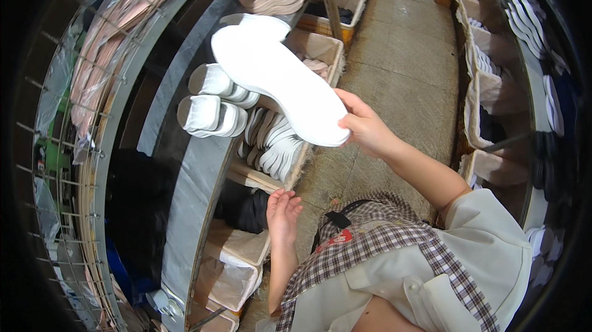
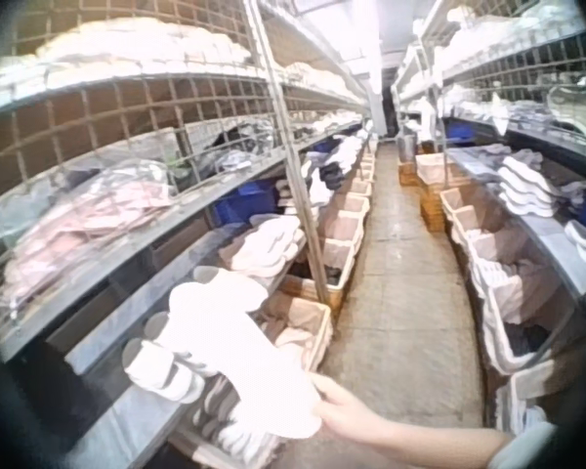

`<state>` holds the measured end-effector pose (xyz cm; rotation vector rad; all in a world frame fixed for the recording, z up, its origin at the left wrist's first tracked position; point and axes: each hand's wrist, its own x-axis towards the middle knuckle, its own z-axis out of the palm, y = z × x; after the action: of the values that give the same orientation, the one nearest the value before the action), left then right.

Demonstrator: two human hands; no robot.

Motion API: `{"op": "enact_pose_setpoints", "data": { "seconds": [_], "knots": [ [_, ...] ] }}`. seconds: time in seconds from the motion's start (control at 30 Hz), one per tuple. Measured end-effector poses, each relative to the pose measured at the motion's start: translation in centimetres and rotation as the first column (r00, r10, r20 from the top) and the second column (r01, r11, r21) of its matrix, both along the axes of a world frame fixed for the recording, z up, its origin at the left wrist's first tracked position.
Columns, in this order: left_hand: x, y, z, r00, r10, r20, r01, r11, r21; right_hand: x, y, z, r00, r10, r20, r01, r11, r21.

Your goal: The person repeatedly picks up white and black slippers from a table, wipes them with a small brush, and places them into bins. The person handles multiple slippers one at a time, turning them over to clean different sides.

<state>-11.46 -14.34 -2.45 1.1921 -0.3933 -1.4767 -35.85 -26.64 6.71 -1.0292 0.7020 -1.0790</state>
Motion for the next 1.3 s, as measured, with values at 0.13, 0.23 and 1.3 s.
{"op": "enact_pose_setpoints", "data": {
  "seconds": [0.13,0.23,1.3],
  "knots": [
    [0.7,-0.1,-0.1,1.000,0.005,-0.004,-0.005,1.000,-0.004,0.3,0.2,-1.9,0.999,-0.032,0.014,0.032,0.999,0.029],
    [1.0,-0.2,-0.2,1.000,-0.007,-0.004,0.007,1.000,-0.022,0.2,0.9,-2.9,0.997,-0.021,0.068,0.013,0.994,0.109],
    [-3.8,-4.7,8.6,0.696,0.242,0.676,0.383,0.671,-0.635,-1.8,0.4,-14.4,0.752,-0.580,-0.312,0.059,0.531,-0.845]
  ]
}}
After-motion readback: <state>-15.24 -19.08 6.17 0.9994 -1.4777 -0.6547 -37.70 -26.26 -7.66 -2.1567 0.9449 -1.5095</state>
